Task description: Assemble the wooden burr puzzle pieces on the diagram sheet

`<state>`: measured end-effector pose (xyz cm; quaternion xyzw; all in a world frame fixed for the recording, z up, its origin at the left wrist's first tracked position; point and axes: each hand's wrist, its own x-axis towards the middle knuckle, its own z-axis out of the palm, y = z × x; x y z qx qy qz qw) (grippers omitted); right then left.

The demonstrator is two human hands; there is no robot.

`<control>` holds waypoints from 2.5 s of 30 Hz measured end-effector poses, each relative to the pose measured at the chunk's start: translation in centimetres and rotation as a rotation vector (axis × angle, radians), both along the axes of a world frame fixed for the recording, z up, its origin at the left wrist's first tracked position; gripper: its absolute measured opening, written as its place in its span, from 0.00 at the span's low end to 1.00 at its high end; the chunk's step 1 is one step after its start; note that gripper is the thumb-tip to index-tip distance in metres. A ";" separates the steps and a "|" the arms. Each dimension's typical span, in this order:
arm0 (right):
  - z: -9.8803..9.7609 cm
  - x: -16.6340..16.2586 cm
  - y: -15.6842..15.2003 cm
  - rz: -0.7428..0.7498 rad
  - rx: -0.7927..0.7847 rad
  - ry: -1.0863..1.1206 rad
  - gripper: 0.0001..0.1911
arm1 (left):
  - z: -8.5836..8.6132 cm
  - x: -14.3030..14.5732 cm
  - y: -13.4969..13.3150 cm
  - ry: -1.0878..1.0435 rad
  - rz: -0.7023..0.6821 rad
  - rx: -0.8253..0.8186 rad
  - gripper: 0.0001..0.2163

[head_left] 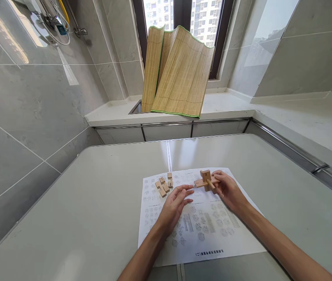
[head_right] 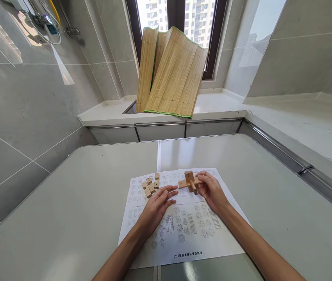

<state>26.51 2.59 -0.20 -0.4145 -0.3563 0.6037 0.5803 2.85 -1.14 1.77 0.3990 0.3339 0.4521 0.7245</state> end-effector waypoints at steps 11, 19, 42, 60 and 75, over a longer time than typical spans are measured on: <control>-0.8 2.9 1.4 -0.502 -0.006 -0.143 0.17 | 0.7 -0.1 -0.2 0.003 -0.004 -0.043 0.13; -1.4 3.3 1.7 -0.566 -0.010 -0.200 0.23 | 1.0 -0.2 -0.3 -0.023 -0.001 -0.059 0.14; -1.9 4.3 2.3 -0.573 -0.059 -0.185 0.28 | 1.0 -0.3 -0.3 -0.015 -0.041 -0.040 0.08; 0.3 1.8 0.0 -0.450 0.179 -0.369 0.17 | 1.5 -0.1 -0.5 0.086 -0.022 0.012 0.10; -0.5 -0.9 -1.0 -0.136 0.326 -0.750 0.16 | 1.2 -1.5 0.4 0.651 0.575 0.341 0.06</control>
